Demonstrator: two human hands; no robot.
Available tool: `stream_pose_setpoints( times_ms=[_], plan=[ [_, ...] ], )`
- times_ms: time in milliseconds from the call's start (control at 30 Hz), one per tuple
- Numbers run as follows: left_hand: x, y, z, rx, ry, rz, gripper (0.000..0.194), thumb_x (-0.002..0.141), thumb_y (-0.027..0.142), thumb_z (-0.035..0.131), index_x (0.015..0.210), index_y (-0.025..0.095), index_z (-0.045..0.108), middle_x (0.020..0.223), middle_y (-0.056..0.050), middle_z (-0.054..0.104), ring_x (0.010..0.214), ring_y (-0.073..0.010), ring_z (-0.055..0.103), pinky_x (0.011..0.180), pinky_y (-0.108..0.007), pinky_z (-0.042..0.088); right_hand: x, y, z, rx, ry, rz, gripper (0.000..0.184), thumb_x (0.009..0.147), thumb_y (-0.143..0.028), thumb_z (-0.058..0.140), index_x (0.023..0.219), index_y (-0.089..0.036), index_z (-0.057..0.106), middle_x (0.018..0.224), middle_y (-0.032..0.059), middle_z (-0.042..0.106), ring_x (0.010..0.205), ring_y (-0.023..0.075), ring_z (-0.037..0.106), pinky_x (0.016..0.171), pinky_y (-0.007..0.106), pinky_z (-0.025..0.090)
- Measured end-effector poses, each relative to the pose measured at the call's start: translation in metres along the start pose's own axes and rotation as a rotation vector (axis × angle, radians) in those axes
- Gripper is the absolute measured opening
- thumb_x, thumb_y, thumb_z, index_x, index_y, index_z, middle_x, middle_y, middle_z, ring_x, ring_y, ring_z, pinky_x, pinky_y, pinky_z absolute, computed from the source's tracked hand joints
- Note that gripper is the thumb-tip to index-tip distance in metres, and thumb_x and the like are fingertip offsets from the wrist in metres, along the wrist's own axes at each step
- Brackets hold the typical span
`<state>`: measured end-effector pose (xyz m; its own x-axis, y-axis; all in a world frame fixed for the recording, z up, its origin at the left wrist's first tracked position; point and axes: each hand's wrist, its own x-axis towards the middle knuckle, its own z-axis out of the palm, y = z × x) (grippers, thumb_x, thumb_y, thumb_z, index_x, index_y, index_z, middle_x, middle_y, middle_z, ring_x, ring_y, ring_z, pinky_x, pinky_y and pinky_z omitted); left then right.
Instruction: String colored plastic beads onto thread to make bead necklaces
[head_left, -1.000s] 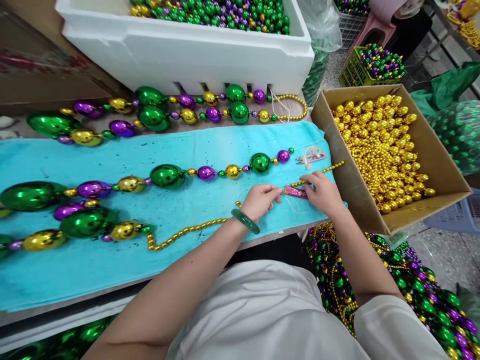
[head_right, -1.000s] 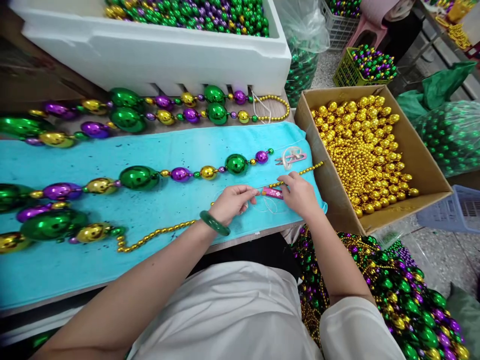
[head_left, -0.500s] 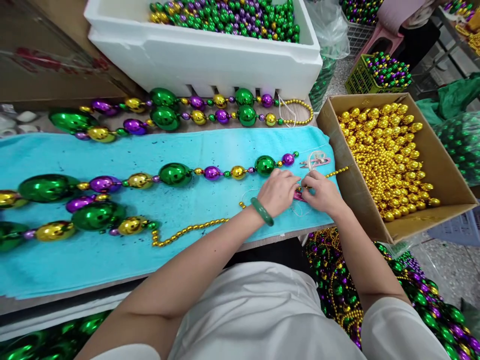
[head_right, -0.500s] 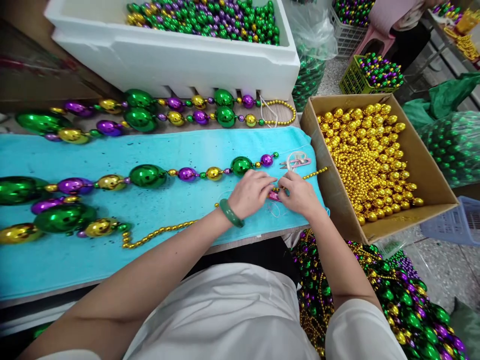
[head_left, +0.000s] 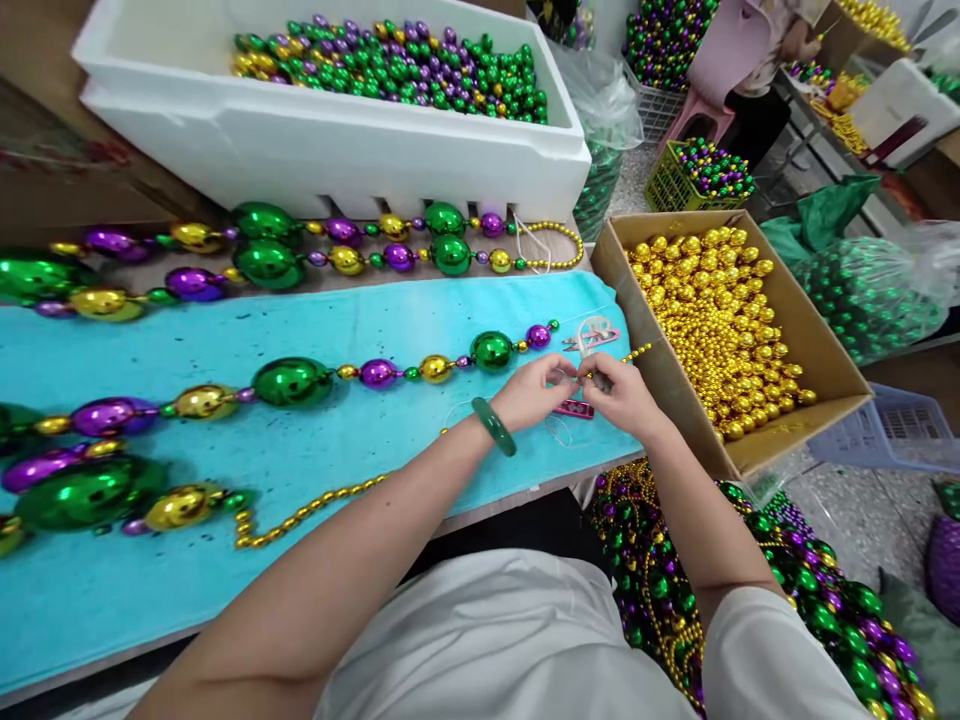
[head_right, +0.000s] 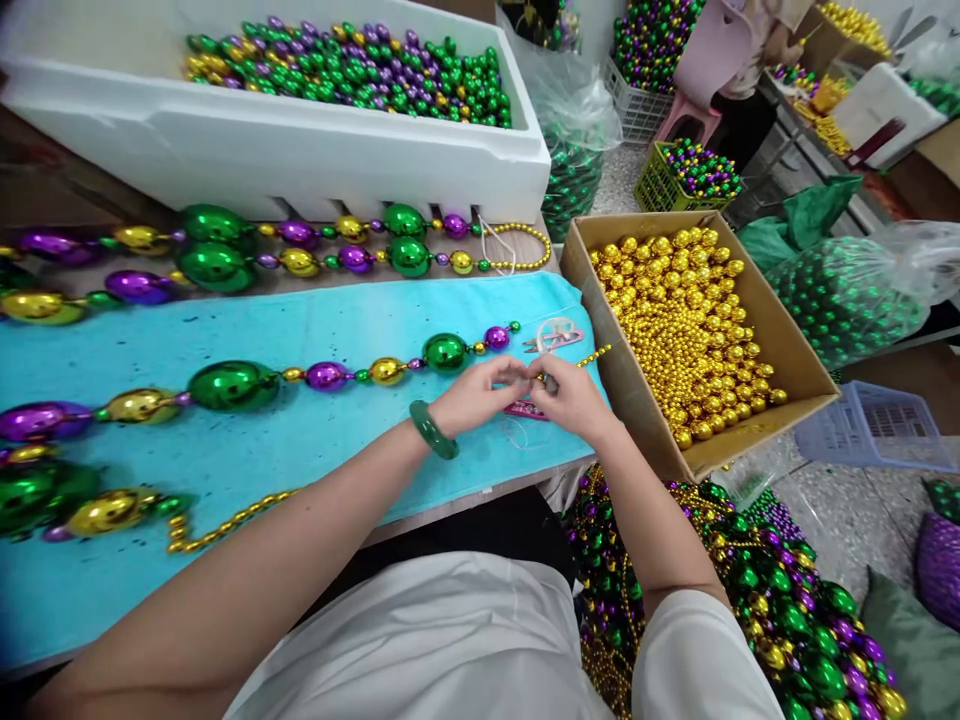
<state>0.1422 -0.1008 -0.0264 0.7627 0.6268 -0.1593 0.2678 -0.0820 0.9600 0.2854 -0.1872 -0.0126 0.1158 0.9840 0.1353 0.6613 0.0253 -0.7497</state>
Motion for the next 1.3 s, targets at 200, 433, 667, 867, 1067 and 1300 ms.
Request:
stream_pose_setpoints(
  times_ms=[200,433,667,867,1067,1300],
  plan=[
    [-0.005,0.012,-0.005,-0.121,-0.010,-0.082,0.023,0.076,0.036,0.057,0.069,0.014,0.061,0.054,0.002,0.052,0.051,-0.0091,0.045,0.051,-0.022,0.036,0.003,-0.009,-0.019,-0.091,-0.008,-0.053,0.017,0.081,-0.020,0.049,0.089,-0.019,0.064,0.083,0.0018,0.065,0.069,0.0125,0.056,0.066,0.025,0.045],
    [-0.026,0.040,-0.020,-0.195,0.012,-0.045,0.024,0.078,0.036,0.059,0.077,0.013,0.067,0.060,-0.001,0.060,0.058,-0.0108,0.054,0.061,-0.025,0.044,-0.002,-0.008,-0.054,-0.118,-0.049,0.040,0.023,0.080,-0.021,0.057,0.101,-0.020,0.067,0.105,0.0049,0.067,0.086,0.0155,0.062,0.081,0.033,0.048],
    [-0.042,0.075,-0.029,-0.107,0.003,-0.043,0.022,0.075,0.033,0.062,0.076,0.013,0.070,0.060,-0.001,0.058,0.053,-0.0087,0.049,0.052,-0.022,0.040,-0.001,-0.041,-0.032,0.290,-0.099,0.045,0.018,0.079,-0.035,0.062,0.087,-0.019,0.068,0.080,0.0013,0.067,0.072,0.0131,0.060,0.066,0.028,0.050],
    [-0.070,0.068,-0.066,-0.112,0.001,-0.125,0.024,0.071,0.039,0.066,0.074,0.016,0.072,0.066,-0.003,0.063,0.057,-0.0103,0.052,0.054,-0.022,0.043,-0.004,-0.039,-0.092,0.261,0.294,0.065,0.007,0.072,-0.029,0.071,0.075,-0.023,0.069,0.058,-0.0030,0.057,0.049,0.0088,0.047,0.046,0.024,0.038],
    [-0.079,0.024,-0.080,-0.208,0.116,-0.159,0.024,0.069,0.041,0.070,0.074,0.017,0.070,0.065,-0.003,0.062,0.056,-0.0104,0.052,0.053,-0.022,0.042,-0.005,-0.036,-0.162,0.125,0.499,0.003,0.007,0.068,-0.023,0.075,0.074,-0.022,0.072,0.058,-0.0023,0.059,0.045,0.0048,0.041,0.043,0.024,0.028],
    [-0.091,0.018,-0.083,-0.303,0.164,-0.205,0.015,0.074,0.034,0.069,0.077,0.019,0.069,0.069,0.001,0.063,0.062,-0.0099,0.052,0.058,-0.024,0.042,0.011,-0.019,-0.201,0.054,0.677,0.228,0.009,0.066,-0.017,0.074,0.071,-0.011,0.070,0.049,-0.0029,0.054,0.038,0.0033,0.043,0.039,0.023,0.027]
  ],
)
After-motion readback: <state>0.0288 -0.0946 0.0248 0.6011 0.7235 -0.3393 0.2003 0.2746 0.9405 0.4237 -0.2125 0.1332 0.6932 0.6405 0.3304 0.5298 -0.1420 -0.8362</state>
